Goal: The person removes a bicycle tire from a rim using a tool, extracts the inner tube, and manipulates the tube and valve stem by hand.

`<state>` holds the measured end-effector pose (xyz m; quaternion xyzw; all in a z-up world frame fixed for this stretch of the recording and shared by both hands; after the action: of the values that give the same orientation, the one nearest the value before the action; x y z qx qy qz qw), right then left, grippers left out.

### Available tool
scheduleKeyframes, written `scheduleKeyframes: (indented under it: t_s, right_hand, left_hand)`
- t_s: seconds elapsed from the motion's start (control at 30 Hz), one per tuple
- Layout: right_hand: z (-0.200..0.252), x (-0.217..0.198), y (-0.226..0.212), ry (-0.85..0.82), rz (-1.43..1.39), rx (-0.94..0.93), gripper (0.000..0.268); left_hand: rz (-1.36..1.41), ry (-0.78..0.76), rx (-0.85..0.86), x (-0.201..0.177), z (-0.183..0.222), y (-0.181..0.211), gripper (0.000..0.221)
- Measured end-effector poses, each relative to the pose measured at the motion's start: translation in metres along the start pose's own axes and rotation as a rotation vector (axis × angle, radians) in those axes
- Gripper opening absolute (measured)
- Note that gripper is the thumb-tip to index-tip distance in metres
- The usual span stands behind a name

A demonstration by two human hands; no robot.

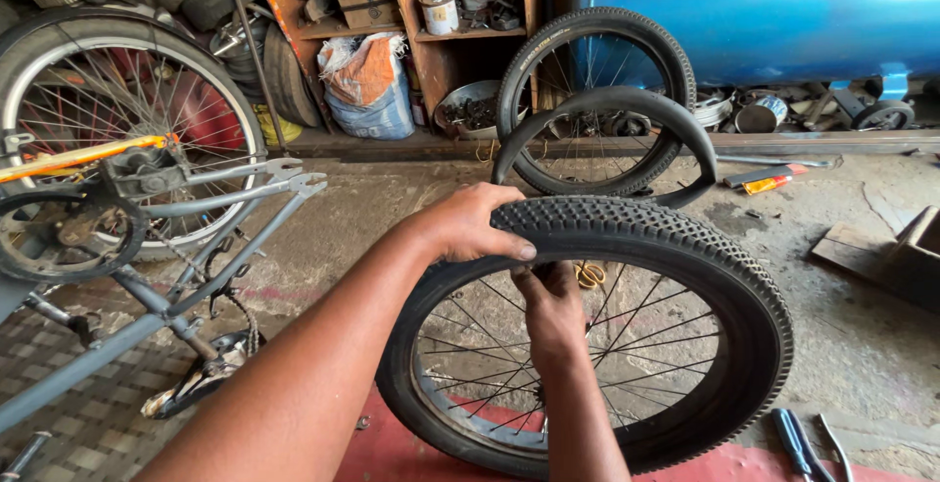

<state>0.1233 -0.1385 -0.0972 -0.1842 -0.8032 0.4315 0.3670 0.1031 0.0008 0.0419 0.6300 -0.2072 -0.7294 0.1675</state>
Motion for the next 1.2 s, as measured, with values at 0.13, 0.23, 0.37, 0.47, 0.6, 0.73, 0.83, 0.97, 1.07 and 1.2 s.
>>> scheduleKeyframes:
  t_s: [0.13,0.23,0.37,0.47,0.6,0.73,0.83,0.97,1.07,1.2]
  right_hand:
    - [0.006,-0.004,0.002,0.098,0.039,0.106,0.029]
    - [0.004,-0.005,0.018,0.076,-0.012,0.074,0.028]
    - [0.001,-0.007,0.029,0.047,-0.056,0.039,0.027]
    - [0.005,-0.003,0.017,-0.014,0.008,-0.038,0.032]
    - [0.013,-0.005,0.004,0.086,-0.018,0.150,0.034]
    - [0.016,-0.005,-0.005,0.113,-0.001,0.187,0.032]
    - [0.019,-0.003,-0.014,0.048,0.007,0.084,0.035]
    - [0.023,-0.009,-0.013,0.105,0.003,0.145,0.032]
    - [0.023,-0.013,-0.003,0.112,-0.045,0.171,0.031]
    - [0.020,-0.019,0.003,0.029,-0.032,0.033,0.034]
  left_hand:
    - [0.065,0.003,-0.016,0.000,-0.001,-0.003,0.069]
    - [0.056,0.021,0.002,0.000,0.003,-0.004,0.071]
    - [0.053,0.022,-0.027,0.004,0.008,-0.003,0.071]
    - [0.052,0.015,-0.024,0.004,0.008,-0.002,0.070]
    - [0.076,0.024,0.006,0.008,0.009,0.005,0.070]
    - [0.052,0.022,-0.066,0.011,0.007,0.015,0.072]
    - [0.086,0.011,-0.077,0.012,0.009,0.018,0.071]
    - [0.069,0.016,-0.026,0.012,0.009,0.020,0.071]
    - [0.039,0.025,-0.020,0.014,0.009,0.023,0.069]
    - [0.053,0.019,-0.023,0.015,0.006,0.023,0.067]
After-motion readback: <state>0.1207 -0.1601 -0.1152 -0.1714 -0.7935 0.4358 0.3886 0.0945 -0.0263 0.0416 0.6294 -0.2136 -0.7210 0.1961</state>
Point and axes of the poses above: each hand's wrist, its own z-axis away from the middle knuckle, its own x-axis out of the palm, y = z × x, the point moved 2 cm from there along -z, towards the middle knuckle, and after that the axes turned 11 degrees about -y, right-handed, at the moved point
